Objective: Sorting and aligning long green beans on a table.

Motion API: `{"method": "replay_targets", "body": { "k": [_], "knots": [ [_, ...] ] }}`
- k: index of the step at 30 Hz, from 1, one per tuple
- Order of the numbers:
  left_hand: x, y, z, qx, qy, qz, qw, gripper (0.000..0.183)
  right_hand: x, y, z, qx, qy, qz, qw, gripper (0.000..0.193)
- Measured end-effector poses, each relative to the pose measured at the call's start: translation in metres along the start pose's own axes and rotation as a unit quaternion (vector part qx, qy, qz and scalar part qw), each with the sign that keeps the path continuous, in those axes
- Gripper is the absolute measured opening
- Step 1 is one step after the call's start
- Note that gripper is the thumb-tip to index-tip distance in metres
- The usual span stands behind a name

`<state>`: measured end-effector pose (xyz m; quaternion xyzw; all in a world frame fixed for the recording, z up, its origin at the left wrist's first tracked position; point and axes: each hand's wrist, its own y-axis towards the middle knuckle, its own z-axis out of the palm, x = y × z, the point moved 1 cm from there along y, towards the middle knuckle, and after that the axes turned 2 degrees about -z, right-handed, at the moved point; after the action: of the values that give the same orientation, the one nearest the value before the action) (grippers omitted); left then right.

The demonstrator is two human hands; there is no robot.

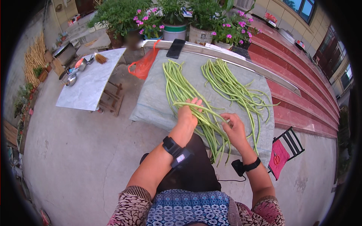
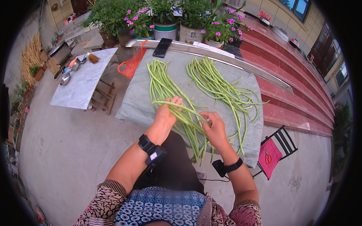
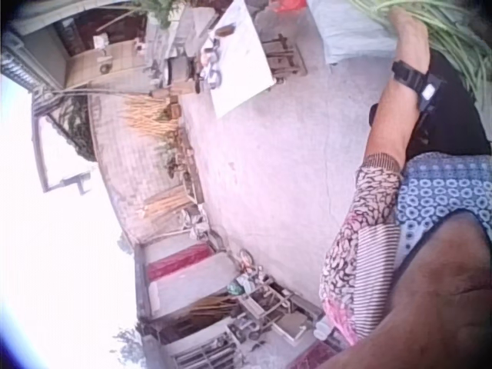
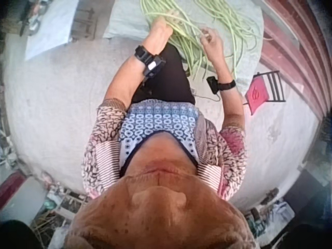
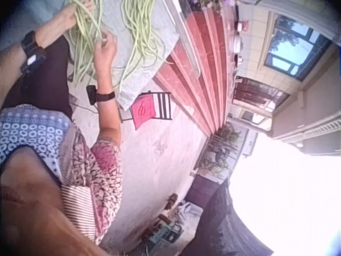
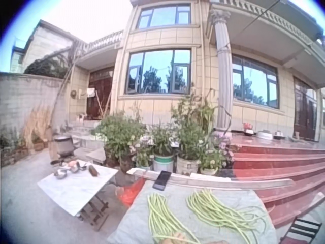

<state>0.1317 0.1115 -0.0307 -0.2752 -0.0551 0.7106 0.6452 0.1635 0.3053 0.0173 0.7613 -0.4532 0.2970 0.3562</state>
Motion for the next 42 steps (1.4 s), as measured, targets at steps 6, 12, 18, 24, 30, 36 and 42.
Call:
{"method": "replay_targets", "body": {
  "k": [6,12,18,24,30,36,42],
  "knots": [
    [-0.001,-0.006,0.001,-0.035,-0.018,0.002,0.999,0.039,-0.023,-0.009,0.022,-0.067,0.156,0.074,0.983,0.027],
    [0.0,-0.007,0.001,-0.018,0.02,0.021,0.999,0.028,-0.024,-0.009,0.035,-0.036,0.151,0.118,0.981,0.027],
    [0.0,-0.015,0.009,-0.039,0.037,0.043,0.998,0.029,-0.015,-0.016,0.034,0.029,0.036,0.069,0.997,0.026],
    [0.002,-0.016,0.011,-0.133,0.093,0.057,0.985,0.019,-0.024,0.008,0.015,0.107,-0.077,-0.033,0.991,0.025],
    [0.003,-0.007,-0.001,-0.074,0.14,0.058,0.986,0.017,-0.03,0.08,0.046,0.045,-0.139,0.034,0.989,0.029],
    [0.002,-0.008,-0.001,-0.099,0.155,0.078,0.98,0.015,-0.065,0.109,0.078,0.042,-0.304,0.013,0.951,0.022],
    [0.006,-0.007,0.001,-0.076,0.146,0.061,0.985,0.022,-0.097,0.122,0.049,-0.098,-0.018,0.049,0.994,0.016]
  ]
}}
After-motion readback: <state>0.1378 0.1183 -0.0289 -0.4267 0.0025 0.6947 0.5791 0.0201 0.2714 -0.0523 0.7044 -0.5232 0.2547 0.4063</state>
